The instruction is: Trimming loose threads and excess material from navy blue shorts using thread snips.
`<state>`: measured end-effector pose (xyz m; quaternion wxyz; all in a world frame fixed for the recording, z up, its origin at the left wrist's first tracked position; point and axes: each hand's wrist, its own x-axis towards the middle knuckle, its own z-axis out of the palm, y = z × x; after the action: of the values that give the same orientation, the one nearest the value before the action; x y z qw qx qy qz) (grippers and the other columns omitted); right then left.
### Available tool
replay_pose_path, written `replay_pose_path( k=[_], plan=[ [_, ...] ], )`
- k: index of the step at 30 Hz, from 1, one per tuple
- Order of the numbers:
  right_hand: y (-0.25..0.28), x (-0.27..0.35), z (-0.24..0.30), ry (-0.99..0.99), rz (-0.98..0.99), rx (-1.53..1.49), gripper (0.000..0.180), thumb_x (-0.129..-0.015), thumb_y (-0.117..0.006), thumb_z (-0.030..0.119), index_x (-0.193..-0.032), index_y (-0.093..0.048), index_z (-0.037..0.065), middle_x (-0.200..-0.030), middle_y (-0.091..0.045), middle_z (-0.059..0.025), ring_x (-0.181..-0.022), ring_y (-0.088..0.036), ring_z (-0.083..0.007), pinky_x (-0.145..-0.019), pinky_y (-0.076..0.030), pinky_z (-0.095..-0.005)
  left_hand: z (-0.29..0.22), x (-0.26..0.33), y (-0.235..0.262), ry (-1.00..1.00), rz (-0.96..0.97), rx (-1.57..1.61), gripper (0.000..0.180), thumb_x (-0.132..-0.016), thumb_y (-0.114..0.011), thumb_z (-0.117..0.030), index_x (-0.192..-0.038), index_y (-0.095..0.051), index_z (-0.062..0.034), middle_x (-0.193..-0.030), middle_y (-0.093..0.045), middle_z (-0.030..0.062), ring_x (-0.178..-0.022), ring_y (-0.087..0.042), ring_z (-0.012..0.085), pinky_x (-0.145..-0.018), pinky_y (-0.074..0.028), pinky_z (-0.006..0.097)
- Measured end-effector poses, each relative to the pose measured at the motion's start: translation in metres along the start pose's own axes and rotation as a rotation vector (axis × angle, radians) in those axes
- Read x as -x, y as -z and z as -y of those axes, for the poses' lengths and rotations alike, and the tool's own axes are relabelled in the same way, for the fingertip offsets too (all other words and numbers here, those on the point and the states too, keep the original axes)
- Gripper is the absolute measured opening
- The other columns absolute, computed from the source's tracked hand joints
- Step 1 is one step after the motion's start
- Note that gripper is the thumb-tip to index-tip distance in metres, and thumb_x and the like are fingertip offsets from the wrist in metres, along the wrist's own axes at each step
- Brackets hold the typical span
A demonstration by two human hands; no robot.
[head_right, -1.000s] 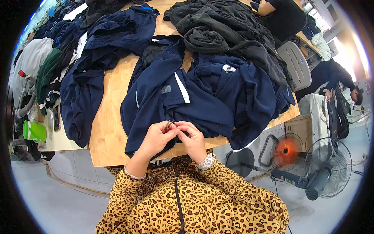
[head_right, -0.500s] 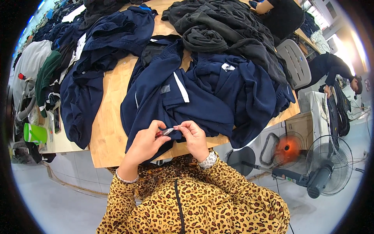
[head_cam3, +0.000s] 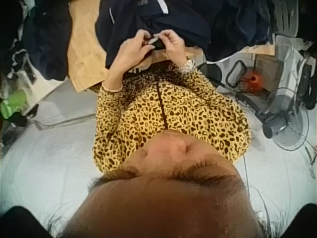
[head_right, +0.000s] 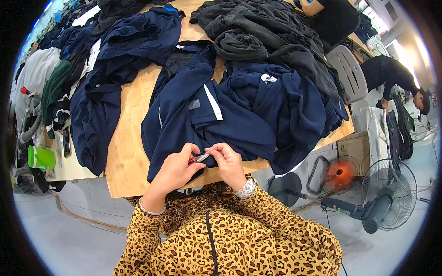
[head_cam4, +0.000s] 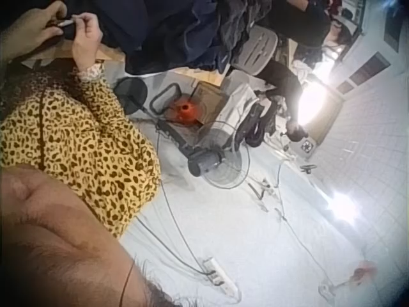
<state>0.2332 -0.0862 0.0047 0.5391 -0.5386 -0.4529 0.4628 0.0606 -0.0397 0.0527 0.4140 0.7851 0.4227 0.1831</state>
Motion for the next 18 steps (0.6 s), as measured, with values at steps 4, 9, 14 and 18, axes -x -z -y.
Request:
replay_pose_path(
  k=[4,9,14,18],
  plan=[
    [0.0002,0.0007,-0.0001,-0.001,-0.009,0.013,0.011,-0.093,-0.053,0.007,-0.092,-0.057,-0.003,-0.09,-0.068,-0.0074,-0.084,-0.06,-0.0083,-0.075,-0.048,-0.0225,-0.0007,0.0005,0.0019,0.039,0.038,0.047,0.036,-0.079,-0.069,-0.018,-0.102,-0.045,-0.0044,-0.069,-0.06,0.0154,-0.066,-0.061,0.0337,-0.057,-0.045,0.039],
    [-0.0006,0.0007,0.0007,0.042,-0.002,0.095,0.009,-0.092,-0.054,0.006,-0.092,-0.058,-0.002,-0.089,-0.068,-0.0078,-0.081,-0.061,-0.0087,-0.073,-0.049,-0.0229,0.0007,-0.0005,-0.0006,0.028,0.036,0.023,0.035,-0.08,-0.069,-0.018,-0.102,-0.045,-0.0043,-0.071,-0.061,0.0164,-0.068,-0.062,0.0336,-0.058,-0.046,0.039],
    [-0.0016,0.001,0.0013,0.04,-0.001,0.096,0.009,-0.092,-0.054,0.006,-0.092,-0.059,-0.002,-0.089,-0.068,-0.008,-0.08,-0.062,-0.0089,-0.072,-0.049,-0.0233,0.001,-0.001,-0.0005,0.027,0.034,0.017,0.035,-0.08,-0.069,-0.018,-0.102,-0.046,-0.0041,-0.073,-0.062,0.0174,-0.07,-0.063,0.034,-0.059,-0.046,0.038],
    [-0.0011,0.0015,0.0012,-0.021,0.013,0.006,0.011,-0.093,-0.052,0.007,-0.094,-0.057,-0.002,-0.092,-0.067,-0.0084,-0.083,-0.061,-0.0096,-0.076,-0.048,-0.023,0.0026,-0.0004,-0.0002,0.044,0.04,0.033,0.034,-0.08,-0.069,-0.018,-0.101,-0.046,-0.0036,-0.074,-0.063,0.0173,-0.07,-0.063,0.0318,-0.06,-0.047,0.037]
  ],
)
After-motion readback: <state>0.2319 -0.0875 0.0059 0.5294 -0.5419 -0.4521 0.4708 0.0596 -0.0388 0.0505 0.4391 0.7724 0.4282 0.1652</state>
